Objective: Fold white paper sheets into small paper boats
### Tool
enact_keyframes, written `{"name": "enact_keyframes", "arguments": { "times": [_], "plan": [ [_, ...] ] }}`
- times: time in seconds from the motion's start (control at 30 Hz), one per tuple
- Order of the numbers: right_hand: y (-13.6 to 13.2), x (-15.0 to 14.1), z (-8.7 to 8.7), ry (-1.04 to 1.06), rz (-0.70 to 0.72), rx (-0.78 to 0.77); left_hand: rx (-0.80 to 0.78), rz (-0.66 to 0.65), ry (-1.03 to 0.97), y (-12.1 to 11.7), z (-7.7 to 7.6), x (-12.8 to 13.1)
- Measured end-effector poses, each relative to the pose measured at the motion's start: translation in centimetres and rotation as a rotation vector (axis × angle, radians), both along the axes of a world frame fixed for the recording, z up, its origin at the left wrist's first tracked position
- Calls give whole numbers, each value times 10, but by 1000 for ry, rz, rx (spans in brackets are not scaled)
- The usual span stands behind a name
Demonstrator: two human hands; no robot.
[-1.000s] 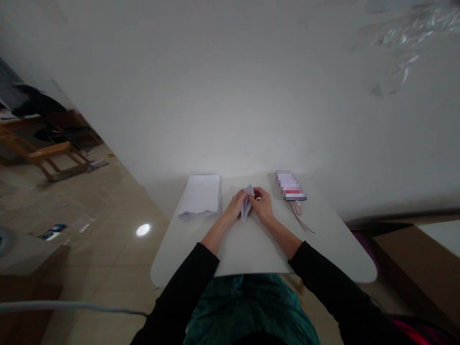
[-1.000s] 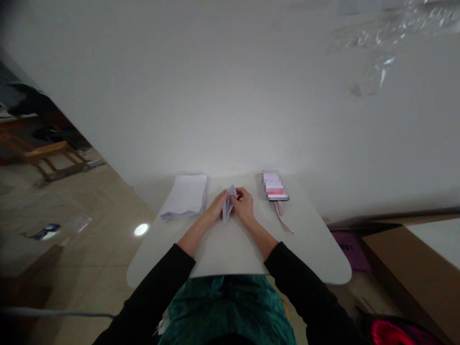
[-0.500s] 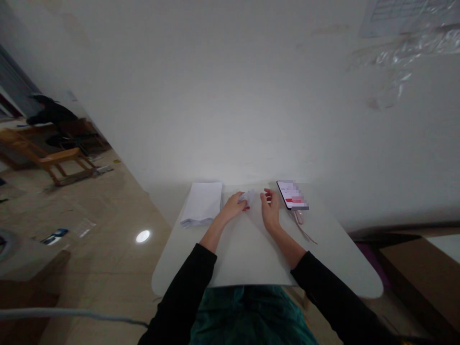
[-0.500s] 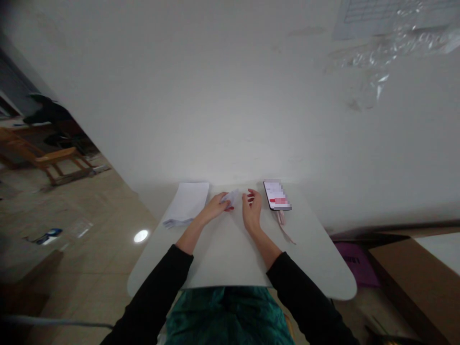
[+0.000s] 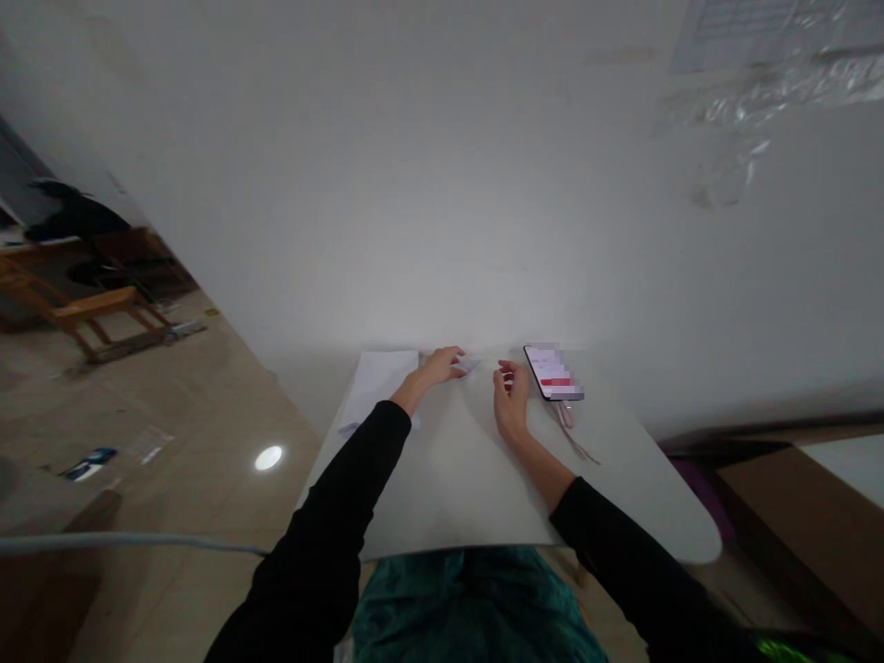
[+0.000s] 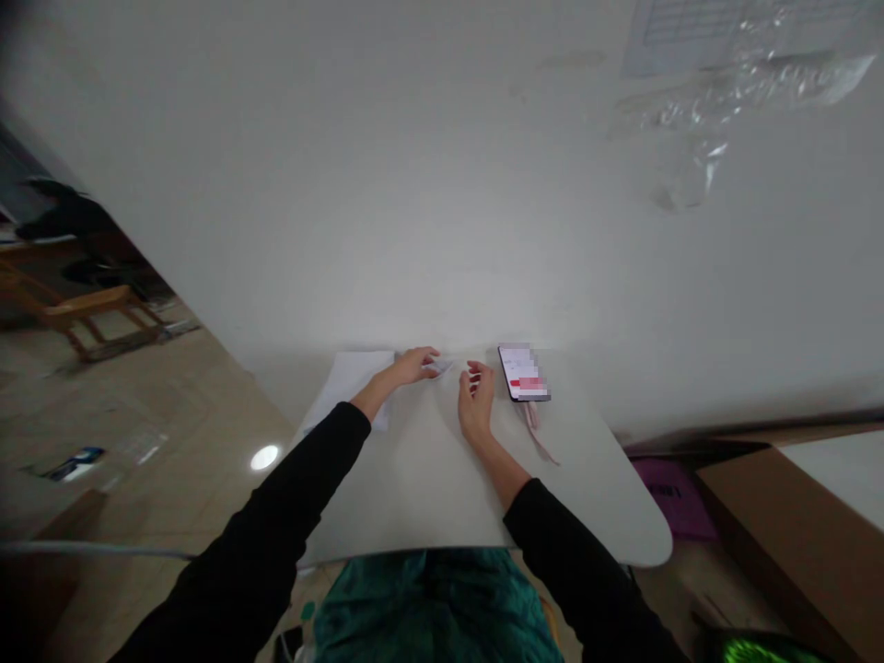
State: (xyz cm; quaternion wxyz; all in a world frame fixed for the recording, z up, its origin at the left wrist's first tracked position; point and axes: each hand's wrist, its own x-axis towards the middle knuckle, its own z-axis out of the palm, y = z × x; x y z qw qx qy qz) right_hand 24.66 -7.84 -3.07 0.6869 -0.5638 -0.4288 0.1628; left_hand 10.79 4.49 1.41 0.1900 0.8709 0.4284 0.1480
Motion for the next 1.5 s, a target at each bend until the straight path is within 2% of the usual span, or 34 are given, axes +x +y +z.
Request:
{"name": "enact_keyframes", "arguments": {
  "times": [0.1, 0.2, 0.3, 0.37, 0.43, 0.53, 0.6, 0.7, 0.83, 1.07, 1.2, 1.33, 1.5],
  "plan": [
    [1, 0, -1, -1, 0, 7, -8, -24, -45, 4, 5, -3],
    [0, 1, -3, -44, 7, 11, 26, -18, -103, 4, 17, -12],
    [2, 1, -6, -235, 16, 30, 65, 27, -148, 1, 32, -33],
    [5, 0, -8, -390, 8, 43, 106, 80, -181, -3, 39, -56],
    [10, -2, -9, -513, 7, 23, 135, 188, -132, -10, 41, -84],
    [18, -7, -10, -665, 48, -41, 161, 501, 71, -22, 35, -127],
    [23, -11, -11, -736, 72, -67, 146, 589, 127, -30, 27, -148],
    [32, -15, -11, -783, 80, -69, 144, 724, 204, -40, 15, -167],
    [41, -17, -11, -824, 79, -48, 124, 804, 219, -47, 8, -172],
    [54, -23, -9, -860, 87, -76, 72, 830, 125, -62, 7, -167],
    [58, -24, -7, -843, 81, -77, 50, 838, 135, -66, 4, -161],
    [47, -30, -5, -860, 98, -8, 77, 846, 219, -66, 3, -158],
    [19, -58, -3, -906, 230, -26, 80, 831, 307, -70, 6, -155]
  ]
}}
